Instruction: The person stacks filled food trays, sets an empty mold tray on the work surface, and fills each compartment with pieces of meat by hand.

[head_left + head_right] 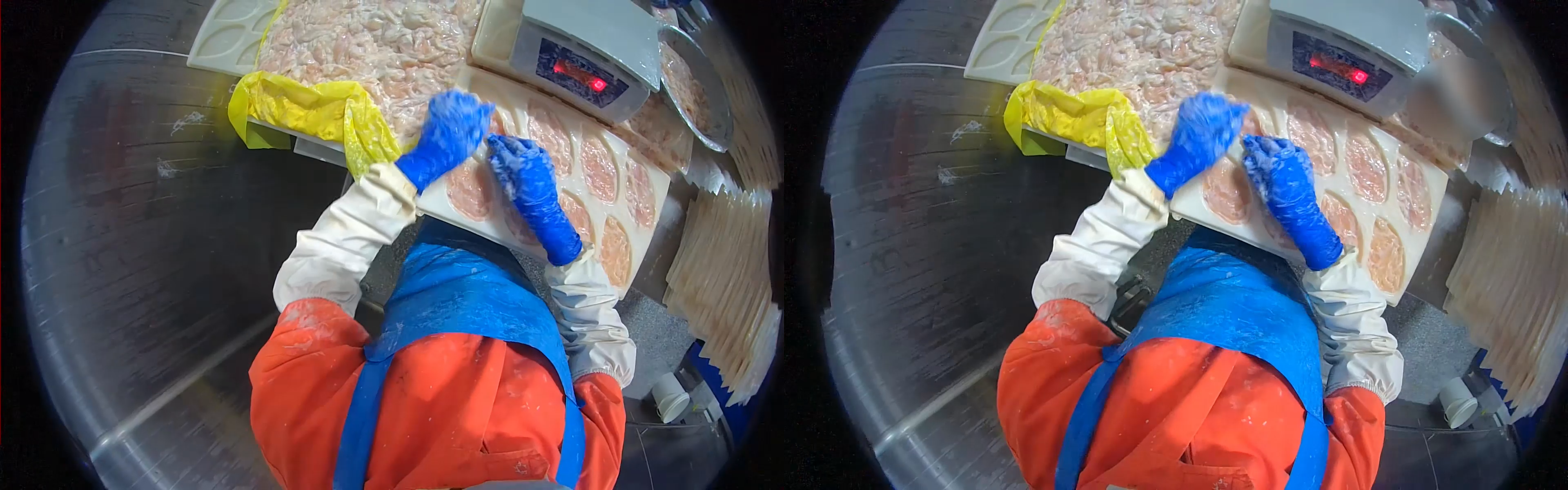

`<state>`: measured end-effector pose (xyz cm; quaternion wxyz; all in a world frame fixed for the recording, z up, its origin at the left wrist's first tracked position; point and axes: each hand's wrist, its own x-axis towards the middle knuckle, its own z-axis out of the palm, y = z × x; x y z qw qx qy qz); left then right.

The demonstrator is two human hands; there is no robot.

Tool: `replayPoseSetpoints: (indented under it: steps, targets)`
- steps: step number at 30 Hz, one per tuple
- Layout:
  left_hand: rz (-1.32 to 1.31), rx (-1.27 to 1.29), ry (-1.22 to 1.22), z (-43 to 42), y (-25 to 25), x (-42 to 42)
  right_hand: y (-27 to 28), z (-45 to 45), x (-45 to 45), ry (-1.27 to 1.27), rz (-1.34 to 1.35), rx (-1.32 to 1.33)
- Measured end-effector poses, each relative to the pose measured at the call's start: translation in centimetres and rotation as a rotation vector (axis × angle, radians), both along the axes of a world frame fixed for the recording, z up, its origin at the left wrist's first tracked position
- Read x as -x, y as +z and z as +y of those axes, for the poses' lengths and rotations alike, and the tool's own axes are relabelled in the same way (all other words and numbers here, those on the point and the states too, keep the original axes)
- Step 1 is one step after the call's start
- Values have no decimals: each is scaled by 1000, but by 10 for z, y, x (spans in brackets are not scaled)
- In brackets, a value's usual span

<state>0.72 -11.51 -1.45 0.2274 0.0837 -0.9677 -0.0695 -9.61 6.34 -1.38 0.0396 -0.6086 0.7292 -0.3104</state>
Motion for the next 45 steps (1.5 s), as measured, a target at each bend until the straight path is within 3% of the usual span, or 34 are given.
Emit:
replayPoseSetpoints:
  steps: [1,2,4,5,13,16,19,20,21,22,23,24,25,28,29,31,35,38,41,42,44,45]
  targets:
    - [-237,-15,119,17,8,-12,1,-1,3,33,-123,17]
    - [-238,-12,120,19,7,-16,3,-4,4,34,-124,20]
    - [-133,-122,109,18,-4,-26,6,-15,5,90,157,-42]
    - [-160,44,-9,10,-9,-28,5,-16,5,116,293,-82]
    - [-144,-4,107,-9,-11,-7,-13,-16,0,-75,148,-119]
    - [-249,138,114,-20,-13,2,-5,-3,1,24,238,-243]
    - [-313,212,128,-28,-12,7,-14,6,12,50,147,-175]
    - [-171,290,115,-29,-12,6,-17,7,17,71,59,-133]
    - [-169,295,110,-35,-5,12,-16,11,20,52,19,64]
    - [-294,-50,157,-43,3,20,-10,11,18,44,14,63]
    - [-419,-401,203,-46,8,25,-4,13,15,-38,-188,101]
    - [-128,-192,174,-45,6,28,0,13,11,-120,-388,138]
    - [-129,-194,169,-42,5,33,1,12,9,-95,-273,186]
    - [-168,210,260,-30,1,51,14,12,-10,-86,-261,169]
    - [-168,211,254,-30,-3,55,14,13,-13,-92,-261,169]
    - [-444,102,237,-31,-4,58,10,15,-20,-81,-334,214]
    - [-319,33,131,-35,-2,45,1,19,-13,-236,-450,189]
    - [-192,-754,-89,-39,1,38,2,13,2,-318,-361,216]
    - [-154,-965,-32,-37,24,35,3,0,15,-362,-246,239]
    - [-152,-962,-30,-41,19,37,2,-6,17,-379,-252,218]
    - [-42,-407,107,-47,10,43,1,-13,15,-388,-259,201]
    - [-29,-262,104,-38,15,43,-2,-15,11,-399,-233,199]
